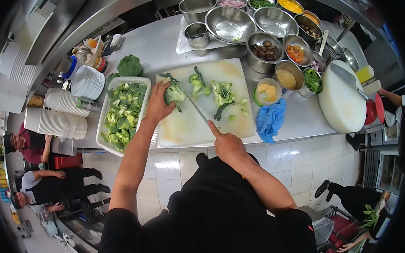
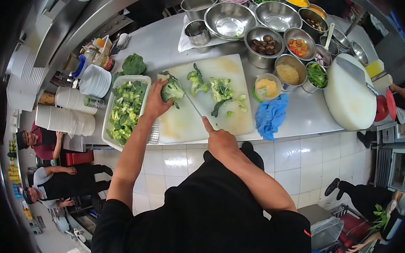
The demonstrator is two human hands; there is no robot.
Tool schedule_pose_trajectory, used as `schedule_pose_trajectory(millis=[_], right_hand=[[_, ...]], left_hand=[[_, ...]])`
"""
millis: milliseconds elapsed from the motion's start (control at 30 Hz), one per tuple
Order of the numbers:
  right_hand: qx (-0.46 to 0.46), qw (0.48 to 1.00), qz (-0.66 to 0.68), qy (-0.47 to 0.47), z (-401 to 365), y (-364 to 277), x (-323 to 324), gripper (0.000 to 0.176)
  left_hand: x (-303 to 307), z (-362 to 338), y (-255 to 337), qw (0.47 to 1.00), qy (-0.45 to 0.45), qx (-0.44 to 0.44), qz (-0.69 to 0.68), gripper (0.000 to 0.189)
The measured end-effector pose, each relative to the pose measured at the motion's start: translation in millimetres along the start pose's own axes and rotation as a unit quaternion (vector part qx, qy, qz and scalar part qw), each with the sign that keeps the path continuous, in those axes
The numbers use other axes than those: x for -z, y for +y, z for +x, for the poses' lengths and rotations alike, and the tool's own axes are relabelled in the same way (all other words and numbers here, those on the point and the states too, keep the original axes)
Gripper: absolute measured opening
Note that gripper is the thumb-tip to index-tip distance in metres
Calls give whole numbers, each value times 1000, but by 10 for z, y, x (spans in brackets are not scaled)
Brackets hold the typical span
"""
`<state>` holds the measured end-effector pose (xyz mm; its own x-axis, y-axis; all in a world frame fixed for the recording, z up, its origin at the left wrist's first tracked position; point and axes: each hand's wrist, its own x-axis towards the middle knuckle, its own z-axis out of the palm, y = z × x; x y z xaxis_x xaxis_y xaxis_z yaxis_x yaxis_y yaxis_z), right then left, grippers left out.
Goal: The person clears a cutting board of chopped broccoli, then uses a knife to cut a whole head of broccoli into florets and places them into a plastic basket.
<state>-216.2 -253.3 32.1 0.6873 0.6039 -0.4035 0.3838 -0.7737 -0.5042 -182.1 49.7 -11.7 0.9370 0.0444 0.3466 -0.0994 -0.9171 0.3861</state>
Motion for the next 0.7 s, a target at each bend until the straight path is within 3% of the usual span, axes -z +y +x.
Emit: schedule_pose_trajectory(millis=[100, 233, 300, 467, 700], right_hand=[[33, 999, 6, 25, -1, 5, -54, 77], [39, 999, -4, 4, 7, -42, -29, 77], [44, 998, -28, 28, -17, -46, -83, 77], [36, 997, -35, 61, 150, 58, -529, 77], [40, 998, -26, 49, -182, -67, -85, 76]], left_hand=[[44, 0, 90, 995, -26, 50, -80, 58], [-19, -46, 65, 995, -24, 32, -93, 53], [-68, -73, 89, 992, 0, 87, -94, 50], [-80, -20, 105, 998, 22, 19, -62, 46], [-172, 20, 154, 998, 31, 56, -12, 51]])
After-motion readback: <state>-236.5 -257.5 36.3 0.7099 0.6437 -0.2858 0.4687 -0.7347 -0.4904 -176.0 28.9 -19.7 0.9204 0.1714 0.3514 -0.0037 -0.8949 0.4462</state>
